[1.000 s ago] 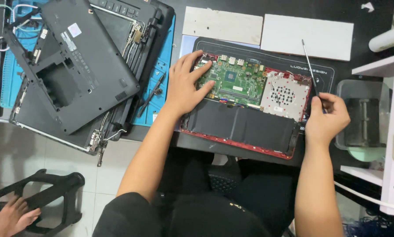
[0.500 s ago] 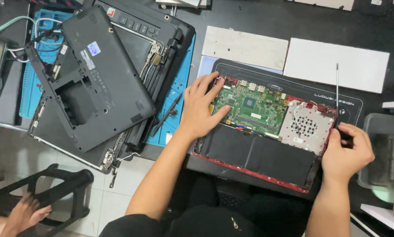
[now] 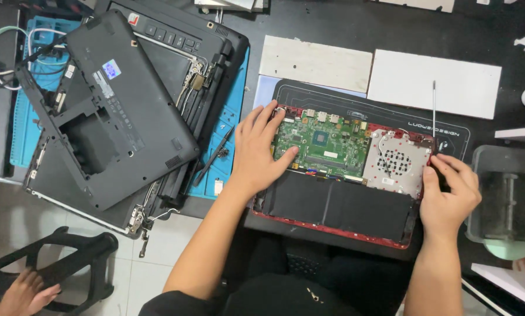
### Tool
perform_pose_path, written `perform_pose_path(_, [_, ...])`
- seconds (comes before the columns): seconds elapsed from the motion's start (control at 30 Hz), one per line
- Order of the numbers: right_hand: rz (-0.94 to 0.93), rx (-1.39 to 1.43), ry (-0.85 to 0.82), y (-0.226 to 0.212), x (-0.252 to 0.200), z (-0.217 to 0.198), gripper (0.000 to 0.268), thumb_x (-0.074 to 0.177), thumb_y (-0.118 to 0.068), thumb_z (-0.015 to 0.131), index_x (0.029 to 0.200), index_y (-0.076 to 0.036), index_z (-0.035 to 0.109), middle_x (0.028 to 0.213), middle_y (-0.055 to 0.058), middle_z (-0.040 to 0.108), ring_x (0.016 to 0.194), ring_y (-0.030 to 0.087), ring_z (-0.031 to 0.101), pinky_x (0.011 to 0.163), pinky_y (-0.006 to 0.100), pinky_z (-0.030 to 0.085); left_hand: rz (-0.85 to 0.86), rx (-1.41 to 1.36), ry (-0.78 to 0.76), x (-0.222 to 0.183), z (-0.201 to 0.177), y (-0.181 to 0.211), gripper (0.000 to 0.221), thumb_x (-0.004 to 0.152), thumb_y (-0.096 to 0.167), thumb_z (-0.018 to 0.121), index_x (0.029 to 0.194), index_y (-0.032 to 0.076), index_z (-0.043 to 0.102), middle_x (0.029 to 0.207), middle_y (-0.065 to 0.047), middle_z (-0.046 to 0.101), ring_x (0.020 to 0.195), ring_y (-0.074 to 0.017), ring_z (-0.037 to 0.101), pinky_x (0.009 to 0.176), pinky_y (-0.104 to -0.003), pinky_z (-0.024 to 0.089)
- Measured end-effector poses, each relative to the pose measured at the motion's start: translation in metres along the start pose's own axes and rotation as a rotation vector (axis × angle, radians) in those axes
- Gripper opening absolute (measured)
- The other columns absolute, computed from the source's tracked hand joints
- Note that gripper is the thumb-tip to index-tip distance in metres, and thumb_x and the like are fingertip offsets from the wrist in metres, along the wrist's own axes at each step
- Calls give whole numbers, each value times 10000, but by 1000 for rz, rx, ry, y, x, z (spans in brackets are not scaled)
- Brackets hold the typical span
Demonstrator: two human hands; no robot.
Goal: The person repairs a disassembled laptop at a workbench. They use a screwdriver on the exposed motherboard, manipulate a small component with both hands, reposition the laptop chassis, and continue working on the board and fan area with their hands.
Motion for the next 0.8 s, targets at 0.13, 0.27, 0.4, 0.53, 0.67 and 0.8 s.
perform_pose_path(0.13, [-20, -67, -45, -12, 6, 0, 244, 950, -24, 767, 1194, -24, 778, 1238, 115, 722, 1183, 273, 637, 1066, 363, 494, 1, -28, 3, -16, -9, 0, 774, 847, 404, 753, 1494, 49, 519, 1616, -167, 415, 1488, -403, 383, 1219, -521, 293])
perform_pose_path(0.27, [101, 56, 30, -12, 6, -3, 218, 953, -17, 749, 1170, -12, 752, 1246, 113, 711, 1154, 241, 655, 939, 328, 515, 14, -55, -25, -20, -9, -2, 838, 849, 424, 735, 1535, 29, 462, 1651, -211, 350, 1499, -433, 352, 1217, -534, 278])
perform_pose_path(0.4, [-54, -83, 138, -39, 5, -10, 242, 937, 65, 712, 1173, 38, 759, 1187, 178, 680, 1123, 266, 652, 856, 292, 545, 6, -55, -13, -21, -7, -5, 833, 842, 412, 733, 1536, 37, 466, 1653, -197, 363, 1498, -416, 363, 1222, -526, 284])
perform_pose_path(0.53, [-32, 123, -18, -121, 54, 18, 114, 1027, 3, 738, 1137, 15, 767, 1053, 131, 699, 896, 180, 681, 800, 268, 551, -16, -109, 5, -22, -3, -11, 872, 834, 408, 729, 1537, -16, 433, 1642, -191, 370, 1503, -413, 359, 1223, -526, 285])
perform_pose_path(0.67, [-91, -13, -536, -189, 114, 98, 190, 911, -253, 746, 946, -71, 792, 825, 112, 726, 748, 258, 686, 700, 372, 515, 4, -85, 23, -24, 1, -14, 845, 845, 403, 733, 1525, -15, 455, 1659, -184, 366, 1509, -404, 362, 1227, -519, 288])
perform_pose_path(0.8, [-163, -314, -915, -201, 148, 177, 292, 780, -415, 777, 816, -129, 822, 764, 154, 737, 762, 348, 700, 718, 452, 551, 10, -74, 23, -23, 1, -15, 835, 829, 409, 740, 1514, 7, 482, 1663, -177, 361, 1507, -398, 367, 1224, -525, 287])
Point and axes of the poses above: each hand's wrist, its own x-axis towards the middle knuckle, its own z-axis out of the palm, y = z × x, the point moved 3 cm from there along x, towards the middle knuckle
